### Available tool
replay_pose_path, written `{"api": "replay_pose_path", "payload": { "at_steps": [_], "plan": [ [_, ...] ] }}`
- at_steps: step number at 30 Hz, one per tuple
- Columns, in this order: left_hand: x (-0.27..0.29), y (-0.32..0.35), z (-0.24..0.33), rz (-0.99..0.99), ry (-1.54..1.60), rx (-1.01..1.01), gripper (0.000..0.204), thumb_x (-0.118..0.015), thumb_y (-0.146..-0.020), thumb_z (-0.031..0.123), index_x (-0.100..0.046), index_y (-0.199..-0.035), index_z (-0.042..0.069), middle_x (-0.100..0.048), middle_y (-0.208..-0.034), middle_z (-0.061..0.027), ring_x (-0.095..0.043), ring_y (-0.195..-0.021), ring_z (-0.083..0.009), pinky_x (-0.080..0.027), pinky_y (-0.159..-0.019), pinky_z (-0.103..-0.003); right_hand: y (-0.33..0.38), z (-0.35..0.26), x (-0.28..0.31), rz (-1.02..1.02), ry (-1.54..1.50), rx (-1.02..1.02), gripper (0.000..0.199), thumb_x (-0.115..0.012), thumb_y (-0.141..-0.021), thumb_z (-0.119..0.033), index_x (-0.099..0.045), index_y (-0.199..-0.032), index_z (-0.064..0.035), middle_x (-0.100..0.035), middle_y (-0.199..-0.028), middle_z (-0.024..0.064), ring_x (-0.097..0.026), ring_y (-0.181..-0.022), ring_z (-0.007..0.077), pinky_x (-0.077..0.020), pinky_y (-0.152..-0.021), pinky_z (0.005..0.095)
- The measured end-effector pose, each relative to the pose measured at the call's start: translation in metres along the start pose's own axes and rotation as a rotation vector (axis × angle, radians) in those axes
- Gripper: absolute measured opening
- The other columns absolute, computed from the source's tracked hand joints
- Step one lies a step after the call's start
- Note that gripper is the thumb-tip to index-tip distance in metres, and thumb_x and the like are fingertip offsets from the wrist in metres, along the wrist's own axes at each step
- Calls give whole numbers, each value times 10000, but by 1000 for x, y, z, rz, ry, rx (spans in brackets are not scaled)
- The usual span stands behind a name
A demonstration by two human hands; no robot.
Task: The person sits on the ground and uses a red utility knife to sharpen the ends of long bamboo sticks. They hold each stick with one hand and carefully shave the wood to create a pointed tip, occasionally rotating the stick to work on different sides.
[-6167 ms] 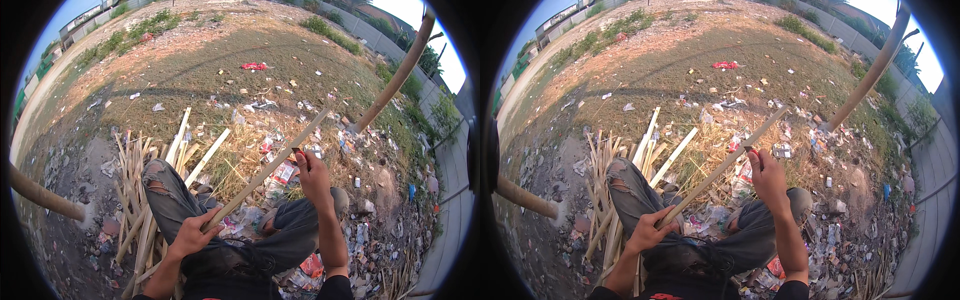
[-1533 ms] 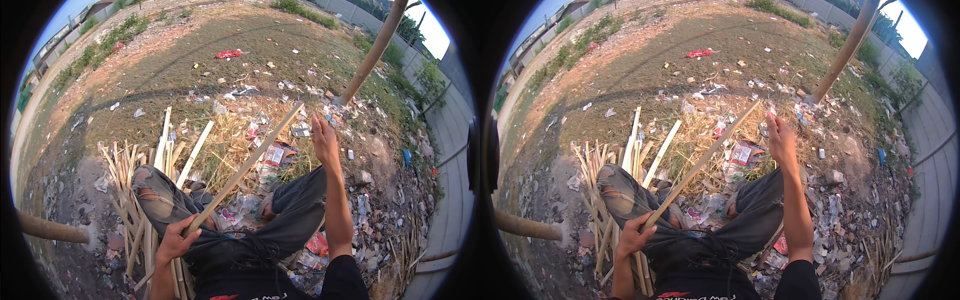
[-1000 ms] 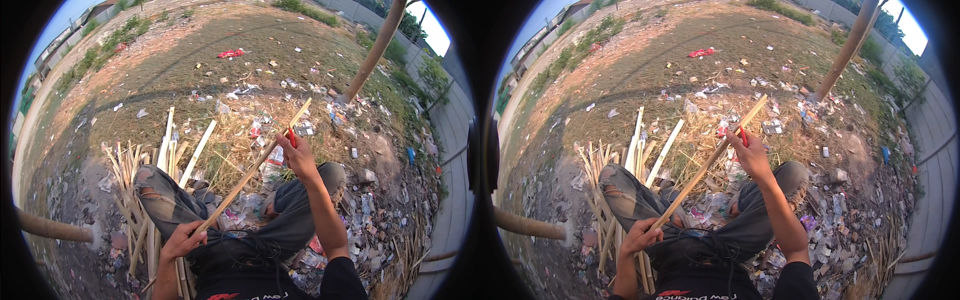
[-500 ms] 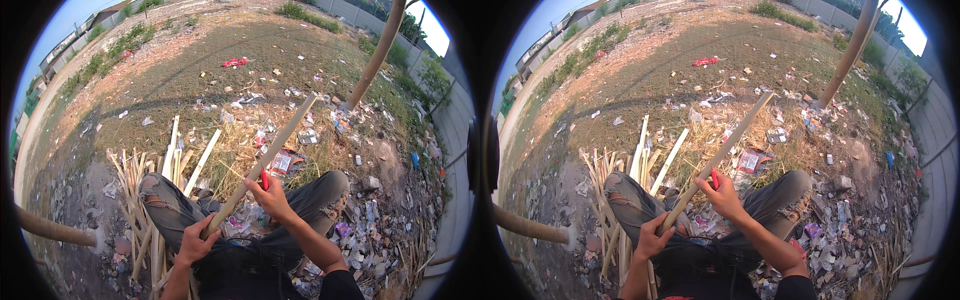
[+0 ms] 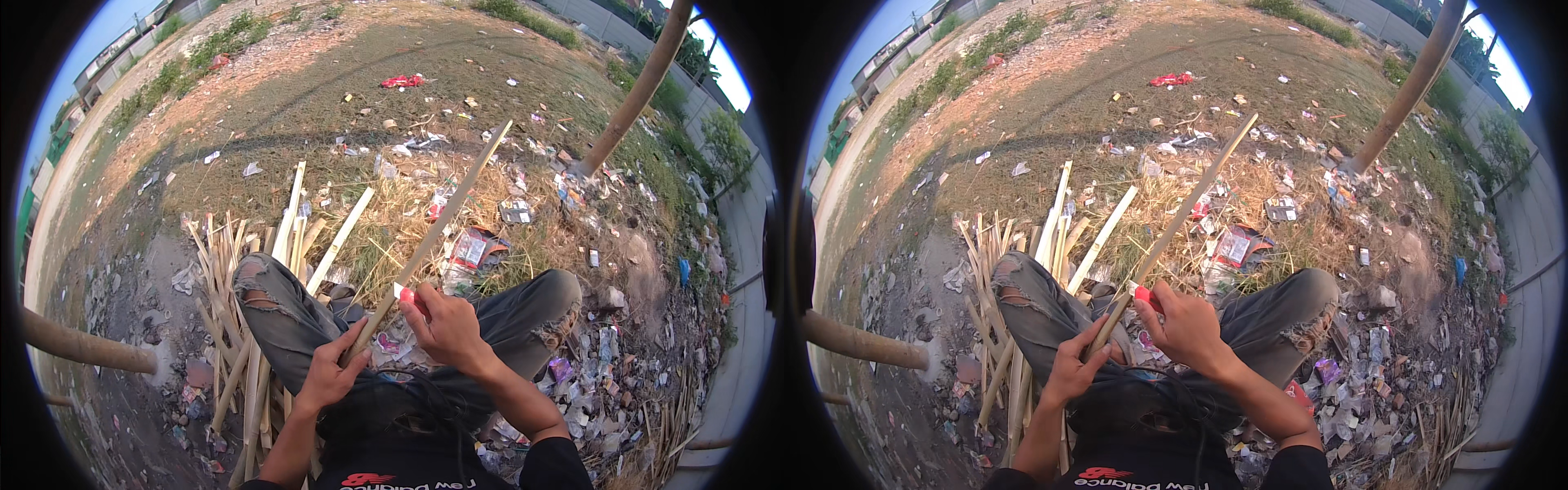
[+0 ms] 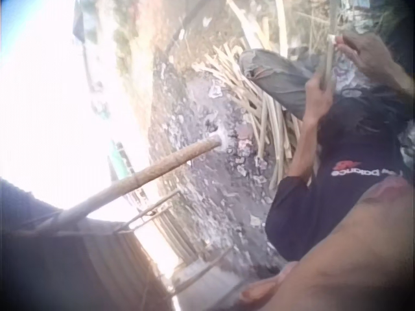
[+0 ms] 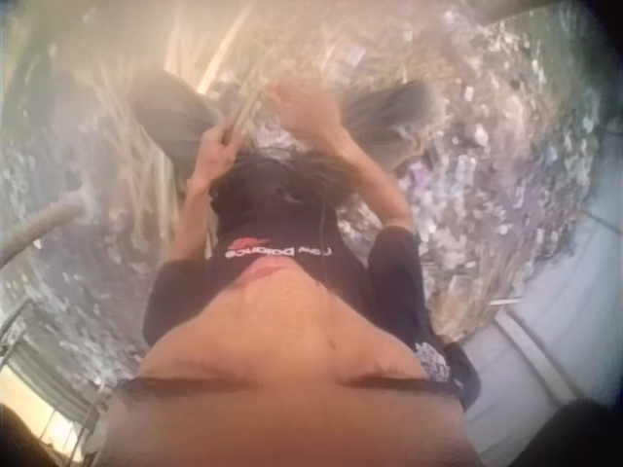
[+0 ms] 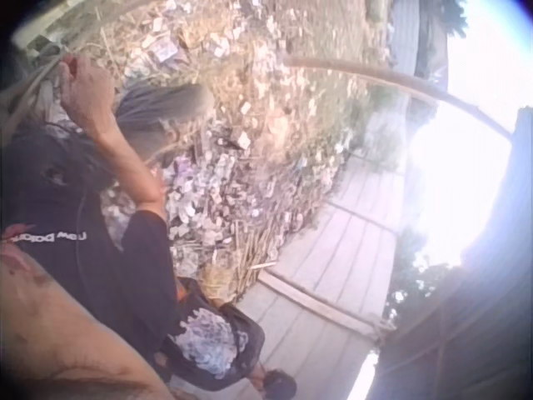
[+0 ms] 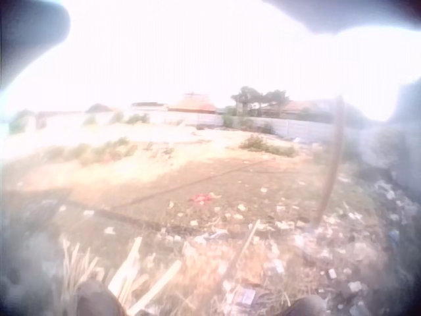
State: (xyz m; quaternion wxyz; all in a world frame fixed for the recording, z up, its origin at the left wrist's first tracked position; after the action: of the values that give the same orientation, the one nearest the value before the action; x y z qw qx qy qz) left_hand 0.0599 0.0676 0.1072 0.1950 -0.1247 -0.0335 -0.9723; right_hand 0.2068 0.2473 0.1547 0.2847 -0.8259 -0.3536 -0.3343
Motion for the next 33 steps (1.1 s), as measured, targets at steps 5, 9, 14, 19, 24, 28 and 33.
{"api": "replay_pose_path", "payload": {
  "at_steps": [5,9,14,19,24,28,33],
  "plan": [
    [-5,-1,1,-17,49,62,551,-684,-1017,121,-535,-1537,11,-745,-1223,-184,-666,-998,-117,-542,-910,-304,36,-20,-38,-179,47,94,417,-581,-1067,-452,-560,-984,-44,-695,-738,178,-696,-647,410,-525,-548,517],
    [-1,12,-7,-30,2,93,534,-678,-1023,142,-548,-1523,6,-751,-1205,-188,-675,-1004,-123,-548,-912,-310,0,17,-12,-43,63,-106,412,-566,-1082,-440,-558,-986,-40,-674,-677,174,-702,-657,406,-534,-554,517],
    [-2,11,-8,-73,40,88,539,-688,-1013,147,-554,-1516,6,-760,-1148,-193,-680,-985,-120,-555,-885,-311,13,2,-12,-203,18,8,407,-567,-1078,-457,-586,-1008,-57,-672,-661,179,-690,-635,439,-535,-570,545],
    [-3,4,-1,-5,-25,34,537,-691,-1011,140,-557,-1515,10,-760,-1051,-173,-666,-904,-116,-555,-833,-317,10,-3,-19,-204,111,74,434,-571,-1065,-501,-604,-1002,-74,-671,-656,188,-691,-633,440,-528,-553,540],
    [2,0,6,-21,-53,16,542,-693,-1013,130,-550,-1523,18,-746,-955,-144,-628,-820,-110,-547,-772,-319,-7,10,8,0,133,33,410,-592,-1063,-472,-584,-952,-77,-666,-638,179,-681,-591,429,-514,-525,543],
    [0,-4,6,-25,-16,24,538,-692,-1020,140,-547,-1522,16,-742,-966,-143,-630,-831,-108,-548,-784,-311,-1,6,-6,-78,101,53,406,-596,-1061,-471,-580,-963,-77,-677,-649,173,-689,-600,427,-520,-524,536],
    [0,-1,-5,-20,7,-42,523,-692,-1023,149,-557,-1510,17,-735,-963,-132,-634,-847,-115,-544,-806,-303,-1,5,-7,-70,199,124,401,-599,-1060,-472,-580,-980,-81,-683,-654,169,-695,-605,417,-528,-520,520]
  ]
}}
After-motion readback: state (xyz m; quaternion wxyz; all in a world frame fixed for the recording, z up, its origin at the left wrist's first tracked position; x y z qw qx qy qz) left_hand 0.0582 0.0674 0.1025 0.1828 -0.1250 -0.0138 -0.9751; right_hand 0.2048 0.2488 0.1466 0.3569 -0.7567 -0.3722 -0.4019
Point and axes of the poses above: each hand's wrist, its own y-axis away from the middle knuckle, its own x-axis out of the back of the hand, z = x × y, the point moved 4 cm from there along -y, towards the middle knuckle
